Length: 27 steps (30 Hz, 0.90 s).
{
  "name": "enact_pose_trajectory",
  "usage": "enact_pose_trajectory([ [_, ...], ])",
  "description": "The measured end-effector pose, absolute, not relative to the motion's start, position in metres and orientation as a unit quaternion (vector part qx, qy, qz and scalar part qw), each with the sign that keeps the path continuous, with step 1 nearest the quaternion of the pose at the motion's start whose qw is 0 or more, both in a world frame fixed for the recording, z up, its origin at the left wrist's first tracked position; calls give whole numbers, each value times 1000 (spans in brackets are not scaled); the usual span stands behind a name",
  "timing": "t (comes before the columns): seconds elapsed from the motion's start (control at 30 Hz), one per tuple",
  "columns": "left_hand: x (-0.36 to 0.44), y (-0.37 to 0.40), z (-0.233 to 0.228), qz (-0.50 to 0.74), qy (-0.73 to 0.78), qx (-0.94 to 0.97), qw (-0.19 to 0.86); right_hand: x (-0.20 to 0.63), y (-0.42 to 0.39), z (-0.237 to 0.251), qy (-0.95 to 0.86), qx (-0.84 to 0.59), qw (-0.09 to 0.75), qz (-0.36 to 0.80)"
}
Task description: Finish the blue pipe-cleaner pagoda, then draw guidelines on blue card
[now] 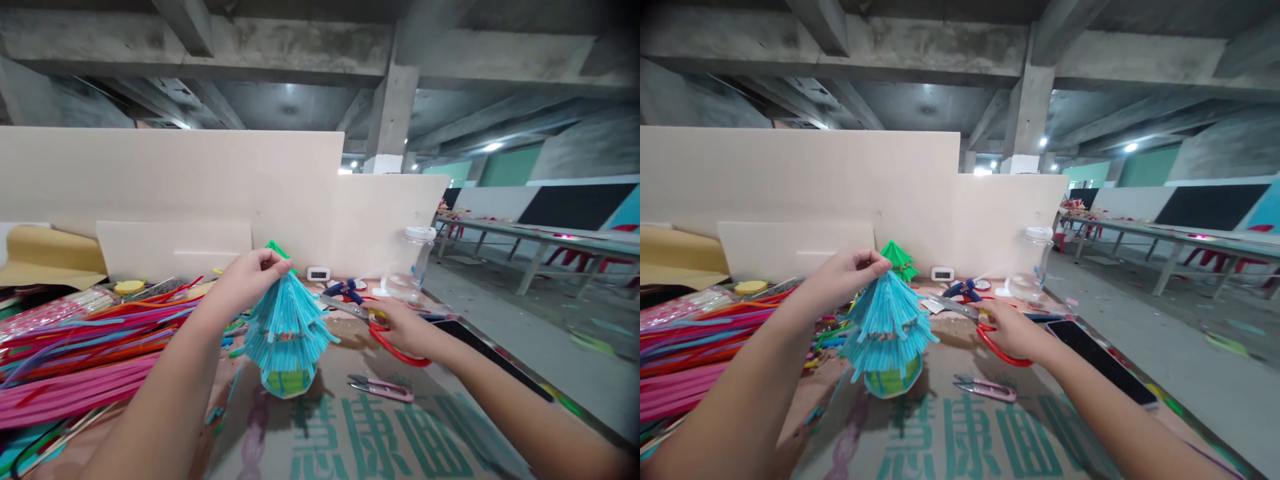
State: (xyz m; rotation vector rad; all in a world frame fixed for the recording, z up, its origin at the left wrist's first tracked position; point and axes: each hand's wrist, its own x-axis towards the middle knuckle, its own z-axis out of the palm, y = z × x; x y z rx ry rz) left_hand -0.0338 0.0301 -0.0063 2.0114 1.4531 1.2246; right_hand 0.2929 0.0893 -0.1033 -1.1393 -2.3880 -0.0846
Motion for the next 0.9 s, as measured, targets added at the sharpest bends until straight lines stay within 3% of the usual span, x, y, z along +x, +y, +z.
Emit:
enact_pose_trajectory([
  [0.27, -26, 34, -9, 437, 526, 710, 169, 301, 110, -146, -891, -386, 238, -23],
  [0.53, -25, 42, -16, 459, 526, 700, 151, 263, 81, -114, -861, -367, 341, -94],
  [0.7, -25, 43, -17, 459, 528, 701, 140, 228, 43, -93, -880, -249, 385, -119],
  [0.9, -21, 43, -16, 458, 523, 706, 135, 202, 30, -76, -886, -197, 375, -190],
])
